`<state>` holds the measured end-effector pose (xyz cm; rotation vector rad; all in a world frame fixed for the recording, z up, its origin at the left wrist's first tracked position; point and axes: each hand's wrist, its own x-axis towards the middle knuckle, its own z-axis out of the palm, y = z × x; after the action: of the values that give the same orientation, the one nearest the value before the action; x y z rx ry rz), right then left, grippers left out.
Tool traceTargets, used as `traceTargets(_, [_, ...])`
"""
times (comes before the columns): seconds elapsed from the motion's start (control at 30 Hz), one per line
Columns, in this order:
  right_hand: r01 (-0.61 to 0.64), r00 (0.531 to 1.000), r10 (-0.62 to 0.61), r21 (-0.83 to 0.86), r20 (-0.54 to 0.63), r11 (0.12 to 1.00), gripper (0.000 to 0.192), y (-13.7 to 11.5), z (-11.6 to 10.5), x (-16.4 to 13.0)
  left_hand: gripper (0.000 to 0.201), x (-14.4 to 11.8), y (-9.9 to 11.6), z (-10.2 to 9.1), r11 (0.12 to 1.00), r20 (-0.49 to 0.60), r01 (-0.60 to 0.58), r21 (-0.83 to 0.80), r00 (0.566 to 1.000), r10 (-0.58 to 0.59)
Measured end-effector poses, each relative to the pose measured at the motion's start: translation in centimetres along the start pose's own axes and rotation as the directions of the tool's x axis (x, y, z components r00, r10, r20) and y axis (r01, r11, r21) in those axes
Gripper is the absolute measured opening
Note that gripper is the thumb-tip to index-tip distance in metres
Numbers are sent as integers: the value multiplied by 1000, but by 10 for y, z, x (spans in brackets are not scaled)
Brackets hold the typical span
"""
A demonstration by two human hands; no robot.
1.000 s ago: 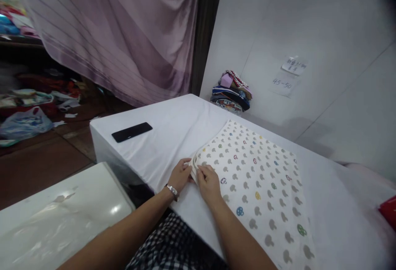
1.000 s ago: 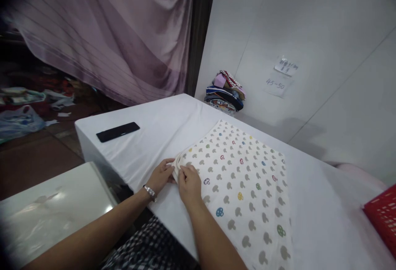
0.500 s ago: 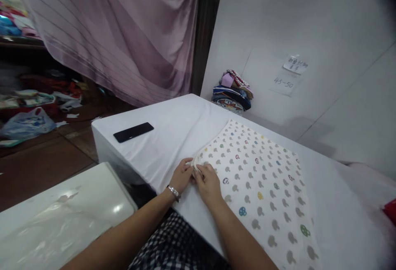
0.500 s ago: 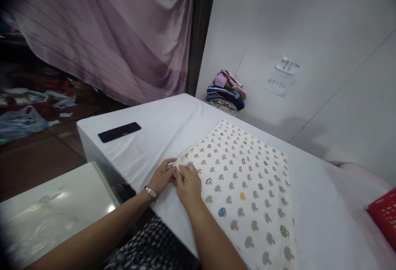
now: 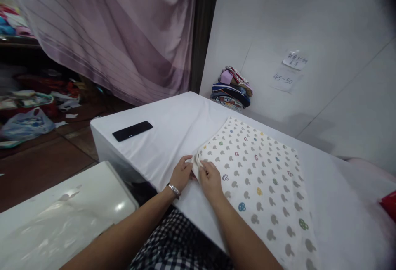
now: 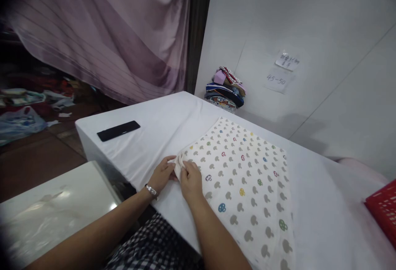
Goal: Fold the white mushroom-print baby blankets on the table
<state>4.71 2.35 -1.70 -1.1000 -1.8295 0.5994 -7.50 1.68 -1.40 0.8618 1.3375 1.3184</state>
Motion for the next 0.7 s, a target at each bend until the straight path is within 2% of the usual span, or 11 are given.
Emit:
traceTargets(0.07, [18,1000,-17,10,-23,1000,28,-2,-1,-1,29,1,-1,-1,1000,-2,-9,-4,1000,9])
traceTargets(0.23, [5,997,3,-91,81,996,26,-7,1,-3,29,0,-1,-2,999,4,-13,-32,1000,13])
traceTargets(0.43, [12,994,-1,-108,105,994,25,-7,3,-3,28,-2,3,1,1000,-37,-19,-22,999,18])
traceTargets(0.7, [5,990,19,-168,139,986,18,-12,2,-5,40,2,1,0,1000,-44,-12,27,999,13])
